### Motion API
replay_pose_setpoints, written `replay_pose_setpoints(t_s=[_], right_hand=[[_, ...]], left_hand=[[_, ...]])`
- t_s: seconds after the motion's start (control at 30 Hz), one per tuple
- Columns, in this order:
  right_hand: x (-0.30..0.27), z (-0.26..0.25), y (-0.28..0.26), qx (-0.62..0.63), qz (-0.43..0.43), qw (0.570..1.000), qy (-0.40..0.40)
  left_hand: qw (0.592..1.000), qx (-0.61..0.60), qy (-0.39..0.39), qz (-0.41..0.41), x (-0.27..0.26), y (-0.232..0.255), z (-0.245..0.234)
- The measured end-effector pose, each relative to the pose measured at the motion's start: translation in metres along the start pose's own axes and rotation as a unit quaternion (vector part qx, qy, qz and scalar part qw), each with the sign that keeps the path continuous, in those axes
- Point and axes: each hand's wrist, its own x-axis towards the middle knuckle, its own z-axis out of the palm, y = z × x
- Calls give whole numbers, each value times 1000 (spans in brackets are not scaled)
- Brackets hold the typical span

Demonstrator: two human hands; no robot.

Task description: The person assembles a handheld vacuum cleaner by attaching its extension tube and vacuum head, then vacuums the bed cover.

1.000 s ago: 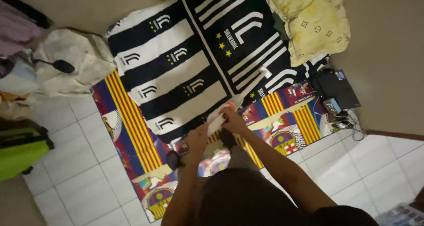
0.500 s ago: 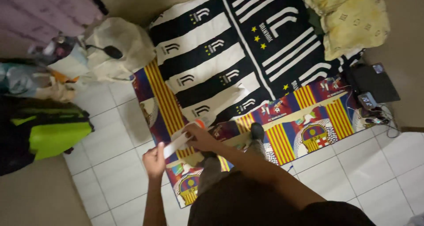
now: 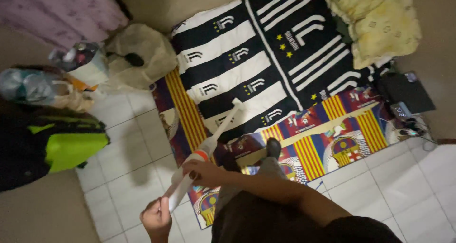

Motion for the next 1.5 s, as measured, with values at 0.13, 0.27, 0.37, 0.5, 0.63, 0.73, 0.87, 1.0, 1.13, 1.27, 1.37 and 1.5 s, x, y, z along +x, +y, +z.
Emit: replay_pose_setpoints(t_s=[0.13, 0.27, 0.37, 0.5, 0.63, 0.73, 0.87, 1.0, 1.13, 1.27, 1.37, 1.5], right_hand=[[-26, -26, 11, 3, -26, 998, 54], [-41, -54, 56, 30, -58, 987, 144], [-64, -86, 78, -64, -111, 950, 284], [-87, -135, 120, -73, 44, 877, 472], [-109, -204, 152, -25, 153, 812, 563], [-133, -259, 180, 36, 239, 802, 546], [-154, -309, 243, -176, 167, 760, 603], [-176, -344, 252, 11, 167, 776, 608], [-181, -355, 265, 95, 68, 794, 596], [-167, -357, 242, 126, 328, 748, 564], [-156, -338, 280, 11, 129, 777, 615], [-136, -322, 265, 103, 73, 781, 612]], left_hand=[[1000, -22, 11, -3, -2, -2, 40], [997, -12, -19, 69, 26, -8, 115], [974, 108, -54, 191, 38, -17, 203], [966, 88, -72, 231, 74, 60, 284], [963, -70, -98, 241, 98, 149, 349], [968, -121, -177, 130, 115, 208, 389], [964, -169, -137, 151, 123, 239, 458], [962, -102, -207, 144, 121, 266, 496], [959, -80, -252, 102, 130, 290, 499], [958, -100, -237, 128, 134, 272, 503], [953, -77, -260, 133, 145, 265, 489], [950, -85, -280, 111, 160, 252, 459]])
